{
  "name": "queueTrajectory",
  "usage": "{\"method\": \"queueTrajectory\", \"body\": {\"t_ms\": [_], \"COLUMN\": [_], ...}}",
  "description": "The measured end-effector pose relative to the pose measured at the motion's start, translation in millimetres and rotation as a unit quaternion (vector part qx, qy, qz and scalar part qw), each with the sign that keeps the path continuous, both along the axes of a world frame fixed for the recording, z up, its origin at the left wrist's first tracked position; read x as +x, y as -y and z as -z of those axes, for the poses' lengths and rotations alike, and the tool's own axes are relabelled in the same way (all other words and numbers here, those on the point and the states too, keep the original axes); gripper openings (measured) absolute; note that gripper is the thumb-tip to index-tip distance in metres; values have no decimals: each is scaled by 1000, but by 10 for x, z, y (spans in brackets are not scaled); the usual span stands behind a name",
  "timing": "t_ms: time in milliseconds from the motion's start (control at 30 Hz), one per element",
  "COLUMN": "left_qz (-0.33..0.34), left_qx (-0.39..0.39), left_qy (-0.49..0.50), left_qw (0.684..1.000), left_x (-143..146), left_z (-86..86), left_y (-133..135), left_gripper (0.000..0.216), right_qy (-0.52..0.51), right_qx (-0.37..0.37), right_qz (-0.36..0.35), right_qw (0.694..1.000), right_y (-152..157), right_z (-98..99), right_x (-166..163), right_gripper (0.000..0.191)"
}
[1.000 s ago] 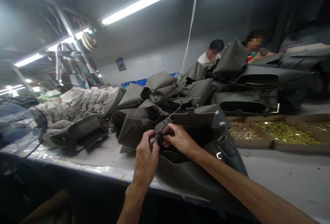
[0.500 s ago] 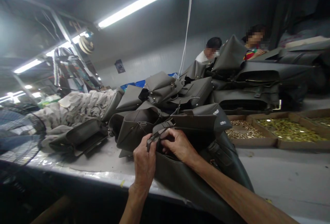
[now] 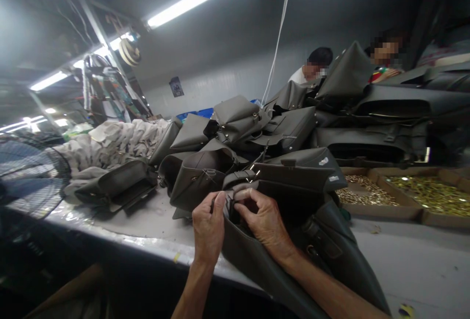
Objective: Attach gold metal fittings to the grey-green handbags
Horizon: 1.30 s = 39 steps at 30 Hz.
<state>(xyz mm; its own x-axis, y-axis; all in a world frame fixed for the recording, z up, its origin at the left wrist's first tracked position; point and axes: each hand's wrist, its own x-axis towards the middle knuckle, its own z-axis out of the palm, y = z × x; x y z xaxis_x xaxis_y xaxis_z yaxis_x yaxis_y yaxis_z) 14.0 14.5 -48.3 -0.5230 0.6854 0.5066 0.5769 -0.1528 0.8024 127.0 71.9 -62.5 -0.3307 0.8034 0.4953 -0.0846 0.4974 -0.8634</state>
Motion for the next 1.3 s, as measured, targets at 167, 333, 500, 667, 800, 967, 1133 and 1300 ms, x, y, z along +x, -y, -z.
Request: {"method": "queueTrajectory", "body": {"t_ms": [167, 333, 500, 667, 800, 967, 1133, 1300], "left_qz": [12, 32, 45, 66, 85, 88, 92, 95], "left_qx": [-15, -11, -23, -24, -7, -10, -16, -20], "left_qy": [39, 49, 44, 33, 18, 27, 20, 18], "left_qw": [999, 998, 998, 997, 996, 996, 995, 995], "left_x": [-25, -30, -41, -77, -112, -110, -107, -118], "left_z": [11, 3, -22, -27, 0, -2, -9, 28], "left_y": [7, 5, 7, 23, 21, 17, 24, 27], "left_gripper": [34, 33, 32, 33, 32, 34, 34, 32], "right_qy": [8, 27, 42, 47, 49, 51, 49, 38], "right_qx": [64, 97, 135, 123, 35, -21, -36, -41], "right_qz": [4, 6, 1, -13, 9, -12, -17, -6], "right_qw": [998, 995, 990, 991, 998, 998, 998, 998], "right_y": [22, 18, -5, -28, -54, -83, -67, -46], "right_z": [11, 14, 6, -37, -51, -58, -46, -25], "right_x": [1, 10, 13, 24, 41, 46, 41, 36], "right_gripper": [4, 3, 5, 5, 10, 16, 19, 20]}}
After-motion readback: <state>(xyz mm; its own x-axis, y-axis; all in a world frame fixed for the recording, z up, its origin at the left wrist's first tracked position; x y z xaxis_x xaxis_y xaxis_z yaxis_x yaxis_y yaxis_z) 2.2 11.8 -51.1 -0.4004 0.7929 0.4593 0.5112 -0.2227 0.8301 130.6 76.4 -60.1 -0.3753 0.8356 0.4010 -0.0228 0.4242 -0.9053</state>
